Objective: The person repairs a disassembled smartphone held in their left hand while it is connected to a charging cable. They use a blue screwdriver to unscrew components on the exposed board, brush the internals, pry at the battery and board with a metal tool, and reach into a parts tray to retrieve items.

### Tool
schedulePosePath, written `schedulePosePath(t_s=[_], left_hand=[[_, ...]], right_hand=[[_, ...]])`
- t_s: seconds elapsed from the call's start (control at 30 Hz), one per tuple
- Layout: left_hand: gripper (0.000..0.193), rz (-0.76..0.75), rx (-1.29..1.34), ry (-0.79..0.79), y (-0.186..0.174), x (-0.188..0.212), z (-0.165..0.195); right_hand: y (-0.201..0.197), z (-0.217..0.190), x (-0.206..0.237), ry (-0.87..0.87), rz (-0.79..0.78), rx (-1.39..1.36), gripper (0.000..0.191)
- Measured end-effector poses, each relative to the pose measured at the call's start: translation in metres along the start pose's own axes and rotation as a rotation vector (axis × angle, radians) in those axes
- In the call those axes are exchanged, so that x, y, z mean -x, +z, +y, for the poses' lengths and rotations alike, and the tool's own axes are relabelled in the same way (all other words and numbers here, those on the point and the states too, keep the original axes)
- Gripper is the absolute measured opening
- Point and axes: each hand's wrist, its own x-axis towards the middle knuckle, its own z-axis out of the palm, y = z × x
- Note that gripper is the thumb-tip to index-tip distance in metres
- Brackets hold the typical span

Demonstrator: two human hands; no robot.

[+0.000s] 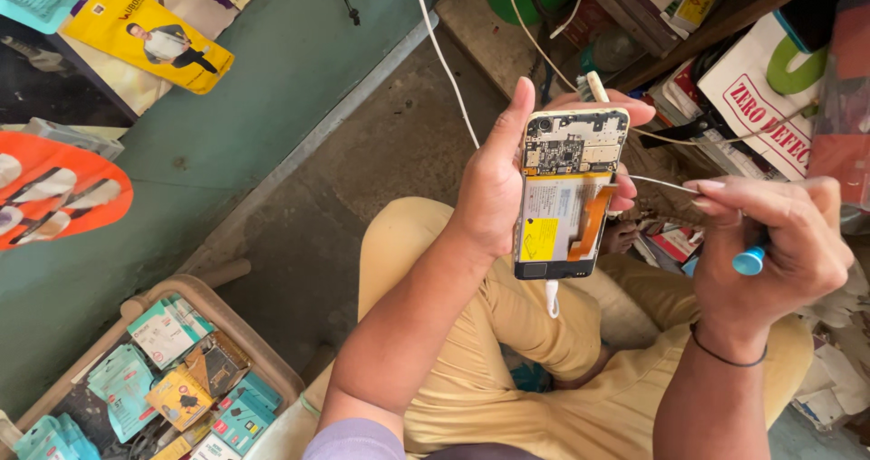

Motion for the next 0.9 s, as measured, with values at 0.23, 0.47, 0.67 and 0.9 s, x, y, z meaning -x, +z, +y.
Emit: schedulePosePath(t_s=[0.23, 0.47, 0.67, 0.9], left_hand=[[0.076, -0.015, 0.008, -0.005, -0.002, 0.000, 0.000], [0.075, -0.017, 0.024, -0.004, -0.003, 0.000, 0.000], [0.075, -0.010, 0.033, -0.009, -0.003, 0.000, -0.001], [0.074, -0.007, 0.054, -0.008, -0.003, 0.000, -0.002]], right_hand=[[0.000, 0.005, -0.004, -0.065, -0.009, -0.023, 0.009], [-0.005, 0.005, -0.011, -0.143, -0.044, 0.058, 0.001], [-0.008, -0.001, -0.021, -0.269, -0.070, 0.162, 0.004], [-0.011, -0.013, -0.036, -0.427, -0.095, 0.283, 0.018]])
